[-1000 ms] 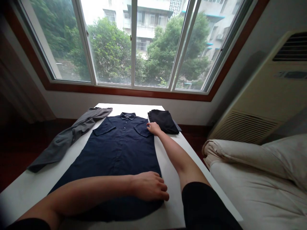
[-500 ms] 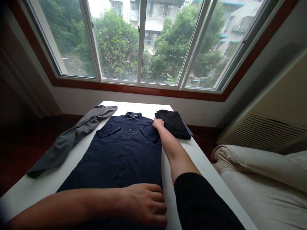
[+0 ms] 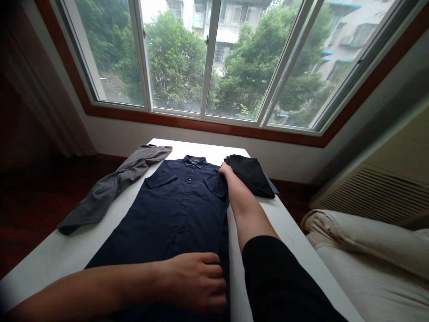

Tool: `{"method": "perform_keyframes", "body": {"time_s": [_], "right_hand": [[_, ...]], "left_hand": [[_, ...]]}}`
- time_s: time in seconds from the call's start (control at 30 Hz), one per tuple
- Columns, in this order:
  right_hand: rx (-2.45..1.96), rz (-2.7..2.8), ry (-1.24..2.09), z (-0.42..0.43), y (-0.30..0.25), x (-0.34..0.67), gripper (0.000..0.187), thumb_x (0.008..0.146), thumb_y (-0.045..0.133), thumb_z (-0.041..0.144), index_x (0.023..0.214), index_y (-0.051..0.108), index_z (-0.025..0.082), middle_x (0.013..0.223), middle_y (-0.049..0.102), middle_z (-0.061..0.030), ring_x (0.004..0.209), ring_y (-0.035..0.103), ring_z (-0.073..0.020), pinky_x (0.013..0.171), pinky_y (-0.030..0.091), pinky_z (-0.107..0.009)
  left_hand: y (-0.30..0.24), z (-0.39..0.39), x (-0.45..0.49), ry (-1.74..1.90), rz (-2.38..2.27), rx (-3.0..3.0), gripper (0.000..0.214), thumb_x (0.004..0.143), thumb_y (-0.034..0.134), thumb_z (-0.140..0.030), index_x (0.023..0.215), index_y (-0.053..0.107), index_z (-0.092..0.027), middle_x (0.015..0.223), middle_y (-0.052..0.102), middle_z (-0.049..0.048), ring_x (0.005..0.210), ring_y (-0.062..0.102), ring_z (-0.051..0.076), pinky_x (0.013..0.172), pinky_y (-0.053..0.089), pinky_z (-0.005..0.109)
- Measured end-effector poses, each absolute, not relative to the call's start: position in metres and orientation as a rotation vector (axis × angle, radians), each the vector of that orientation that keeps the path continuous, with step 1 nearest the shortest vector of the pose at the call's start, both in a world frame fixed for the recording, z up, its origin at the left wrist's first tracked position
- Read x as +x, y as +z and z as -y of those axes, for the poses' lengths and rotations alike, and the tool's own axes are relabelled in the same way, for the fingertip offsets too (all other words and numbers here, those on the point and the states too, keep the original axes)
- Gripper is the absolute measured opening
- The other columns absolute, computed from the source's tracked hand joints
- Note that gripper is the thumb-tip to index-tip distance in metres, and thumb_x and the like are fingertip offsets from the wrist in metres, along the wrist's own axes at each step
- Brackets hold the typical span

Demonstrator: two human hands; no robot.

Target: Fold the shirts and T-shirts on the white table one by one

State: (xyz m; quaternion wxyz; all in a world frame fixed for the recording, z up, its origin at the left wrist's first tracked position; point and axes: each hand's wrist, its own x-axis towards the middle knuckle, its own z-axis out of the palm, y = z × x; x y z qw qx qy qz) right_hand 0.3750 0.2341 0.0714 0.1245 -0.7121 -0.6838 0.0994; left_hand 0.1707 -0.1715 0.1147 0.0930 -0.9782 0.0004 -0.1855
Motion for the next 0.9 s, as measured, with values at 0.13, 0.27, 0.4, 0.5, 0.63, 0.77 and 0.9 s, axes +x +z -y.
{"method": "perform_keyframes", "body": {"time_s": [0.13, 0.27, 0.4, 0.5, 0.63, 0.77, 0.9], "right_hand": [[-2.087, 1.928, 0.359, -0.238, 0.083, 0.361, 0.035, 0.079, 0.074, 0.021, 0.113, 0.07, 0.015, 0.111, 0.073, -0.0143, 0.104, 0.069, -0.0271, 0.088, 0.054, -0.033], [-1.996, 1.918, 0.448, -0.247, 0.096, 0.334, 0.026, 0.076, 0.074, 0.016, 0.102, 0.074, 0.014, 0.1, 0.075, -0.0127, 0.098, 0.07, -0.0249, 0.085, 0.054, -0.029], [-1.875, 1.885, 0.59, -0.252, 0.098, 0.302, 0.024, 0.079, 0.075, 0.02, 0.101, 0.074, 0.011, 0.08, 0.073, -0.009, 0.074, 0.068, -0.0186, 0.068, 0.054, -0.024], [-1.797, 1.847, 0.661, -0.254, 0.093, 0.281, 0.027, 0.082, 0.074, 0.023, 0.106, 0.074, 0.01, 0.077, 0.072, -0.0072, 0.067, 0.065, -0.015, 0.063, 0.053, -0.021], [-1.735, 1.817, 0.697, -0.258, 0.083, 0.261, 0.027, 0.086, 0.069, 0.02, 0.112, 0.073, 0.012, 0.087, 0.073, -0.0072, 0.069, 0.065, -0.0129, 0.062, 0.052, -0.018], [-1.714, 1.814, 0.69, -0.26, 0.075, 0.246, 0.025, 0.088, 0.067, 0.018, 0.112, 0.074, 0.013, 0.096, 0.075, -0.0087, 0.072, 0.066, -0.0128, 0.065, 0.052, -0.018], [-1.707, 1.813, 0.668, -0.256, 0.067, 0.233, 0.026, 0.09, 0.068, 0.021, 0.115, 0.073, 0.014, 0.098, 0.075, -0.0078, 0.077, 0.068, -0.0136, 0.072, 0.053, -0.02]], "left_hand": [[0.113, 0.166, 0.164, -0.506, 0.066, -2.904, 0.019, 0.105, 0.054, -0.023, 0.092, 0.068, -0.022, 0.085, 0.065, 0.0028, 0.077, 0.058, 0.016, 0.078, 0.043, 0.033], [0.125, 0.172, 0.154, -0.503, 0.059, -2.935, 0.014, 0.104, 0.057, -0.025, 0.097, 0.069, -0.024, 0.092, 0.067, 0.0032, 0.08, 0.06, 0.016, 0.074, 0.044, 0.032], [0.138, 0.184, 0.14, -0.444, 0.052, -3.031, 0.009, 0.102, 0.061, -0.028, 0.1, 0.069, -0.028, 0.097, 0.07, 0.0009, 0.081, 0.062, 0.016, 0.071, 0.047, 0.032], [0.145, 0.188, 0.127, -0.379, 0.094, -3.105, 0.004, 0.099, 0.066, -0.029, 0.096, 0.069, -0.028, 0.094, 0.07, -0.0015, 0.079, 0.062, 0.015, 0.069, 0.048, 0.031], [0.156, 0.187, 0.111, -0.317, 0.155, -3.183, 0.004, 0.094, 0.071, -0.025, 0.095, 0.068, -0.027, 0.088, 0.07, -0.0022, 0.078, 0.063, 0.016, 0.068, 0.05, 0.032], [0.161, 0.183, 0.099, -0.287, 0.176, -3.239, 0.005, 0.095, 0.068, -0.022, 0.092, 0.067, -0.026, 0.088, 0.071, -0.0011, 0.078, 0.065, 0.017, 0.067, 0.05, 0.033], [0.149, 0.172, 0.091, -0.131, 0.216, -3.35, 0.01, 0.089, 0.075, -0.026, 0.087, 0.065, -0.026, 0.087, 0.072, -0.0008, 0.081, 0.069, 0.02, 0.063, 0.05, 0.034]]}}
